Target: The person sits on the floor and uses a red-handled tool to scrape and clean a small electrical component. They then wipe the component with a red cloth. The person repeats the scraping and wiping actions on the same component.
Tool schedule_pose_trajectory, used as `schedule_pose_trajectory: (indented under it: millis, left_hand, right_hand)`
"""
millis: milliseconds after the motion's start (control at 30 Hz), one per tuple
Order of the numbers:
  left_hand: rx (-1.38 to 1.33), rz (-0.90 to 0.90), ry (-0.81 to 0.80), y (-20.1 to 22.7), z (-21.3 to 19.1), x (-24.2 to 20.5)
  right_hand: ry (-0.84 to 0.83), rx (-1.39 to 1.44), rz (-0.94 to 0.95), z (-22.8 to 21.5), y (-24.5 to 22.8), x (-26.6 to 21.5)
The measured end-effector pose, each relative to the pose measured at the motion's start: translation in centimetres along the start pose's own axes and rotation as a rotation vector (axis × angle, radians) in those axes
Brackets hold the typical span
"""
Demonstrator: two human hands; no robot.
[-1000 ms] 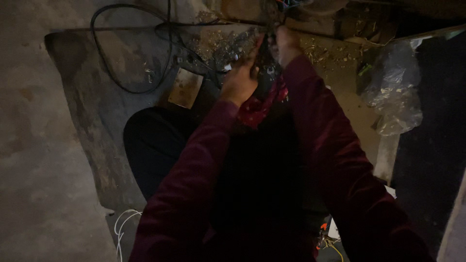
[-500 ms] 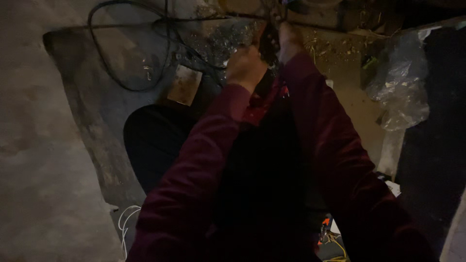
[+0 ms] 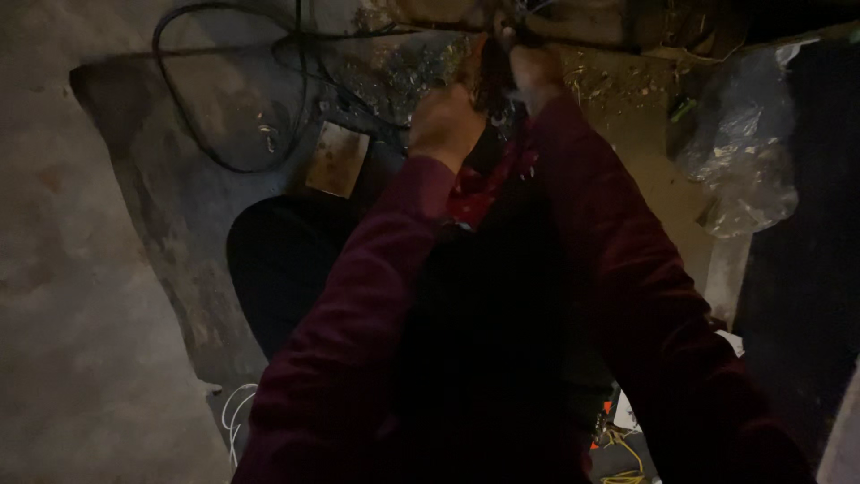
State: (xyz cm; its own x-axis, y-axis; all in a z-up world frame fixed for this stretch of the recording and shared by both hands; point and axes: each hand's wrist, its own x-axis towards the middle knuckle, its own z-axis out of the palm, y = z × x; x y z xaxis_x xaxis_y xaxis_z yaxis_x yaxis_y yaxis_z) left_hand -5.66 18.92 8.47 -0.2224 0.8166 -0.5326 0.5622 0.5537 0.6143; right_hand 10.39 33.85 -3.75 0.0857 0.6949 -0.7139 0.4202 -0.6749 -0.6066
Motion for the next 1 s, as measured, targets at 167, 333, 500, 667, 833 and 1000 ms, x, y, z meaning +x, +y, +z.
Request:
schedule_pose_trajectory:
  millis: [167, 333, 500, 667, 833, 1000]
  left_hand:
    - [0.038, -0.055, -0.064, 0.0, -1.1, -0.2]
    - [0.028, -0.018, -0.018, -0.6, -1.4, -0.1]
    - [0.06, -0.003, -0.054, -1.0, -1.7, 0.3]
    - [0.024, 0.008, -0.081, -0.8, -2.1, 0.2]
    - [-0.035, 0.0, -0.031, -0.6, -2.0, -0.3]
    - [-0.019, -0.087, -0.078, -0.7, -2.1, -0.1]
  right_hand:
    - [-0.26, 0.066, -0.007, -0.5, -2.6, -5.8]
    - [-0.258, 0.181, 0.03, 0.6, -3.2, -6.4]
    - [-0.176, 0.189, -0.155, 1.4, -2.1, -6.3]
    - [-0.003, 0.232, -0.076, 2.3, -1.2, -6.5]
    - [-0.033, 0.326, -0.143, 2.8, 0.6, -3.9]
    - [0.013, 0.383, -0.087, 3.4, 1.6, -1.7]
